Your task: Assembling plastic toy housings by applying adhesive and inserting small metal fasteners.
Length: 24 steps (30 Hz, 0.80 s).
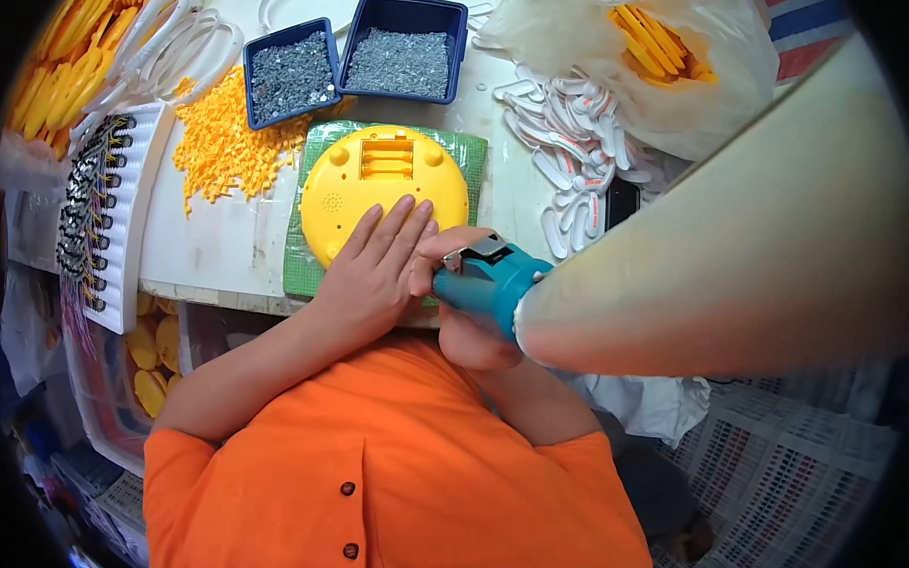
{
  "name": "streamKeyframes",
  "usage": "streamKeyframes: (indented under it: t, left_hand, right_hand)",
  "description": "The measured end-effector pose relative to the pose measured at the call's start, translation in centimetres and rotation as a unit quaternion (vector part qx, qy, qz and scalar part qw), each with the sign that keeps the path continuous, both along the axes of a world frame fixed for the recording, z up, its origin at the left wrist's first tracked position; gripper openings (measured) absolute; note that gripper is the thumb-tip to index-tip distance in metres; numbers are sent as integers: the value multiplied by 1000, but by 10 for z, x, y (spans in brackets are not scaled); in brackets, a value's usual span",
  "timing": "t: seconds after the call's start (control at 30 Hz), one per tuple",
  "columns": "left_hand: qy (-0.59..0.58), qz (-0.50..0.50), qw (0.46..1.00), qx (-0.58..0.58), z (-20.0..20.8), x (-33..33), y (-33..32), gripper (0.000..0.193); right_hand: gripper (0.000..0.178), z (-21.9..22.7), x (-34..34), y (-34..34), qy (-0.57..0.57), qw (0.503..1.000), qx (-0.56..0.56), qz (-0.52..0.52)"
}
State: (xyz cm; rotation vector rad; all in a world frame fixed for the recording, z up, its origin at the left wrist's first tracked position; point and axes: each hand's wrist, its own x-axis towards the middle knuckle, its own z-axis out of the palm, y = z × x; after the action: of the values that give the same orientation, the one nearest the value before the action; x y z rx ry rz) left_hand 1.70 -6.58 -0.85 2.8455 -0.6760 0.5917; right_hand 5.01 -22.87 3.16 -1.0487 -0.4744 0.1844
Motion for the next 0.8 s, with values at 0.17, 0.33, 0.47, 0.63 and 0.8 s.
streamKeyframes:
  t: [0.17, 0.33, 0.47, 0.63, 0.8]
  left_hand:
    - [-7, 2, 1000, -20, -5, -2, -2, 49]
    - [3, 9, 1000, 16, 5, -4, 6, 56]
    - [141, -113, 983, -29, 32, 6, 52, 80]
    - [125, -166, 976, -57, 17, 2, 116, 81]
    - [50, -123, 984, -118, -7, -1, 111, 59]
  right_hand:
    - [104, -7, 0, 0, -17, 1000, -3, 12]
    - [98, 10, 4, 0, 47, 999, -5, 21]
    - [95, 37, 8, 12, -22, 998, 28, 59]
    - [90, 44, -3, 51, -4, 995, 19, 98]
    - [64, 24, -4, 65, -16, 987, -40, 156]
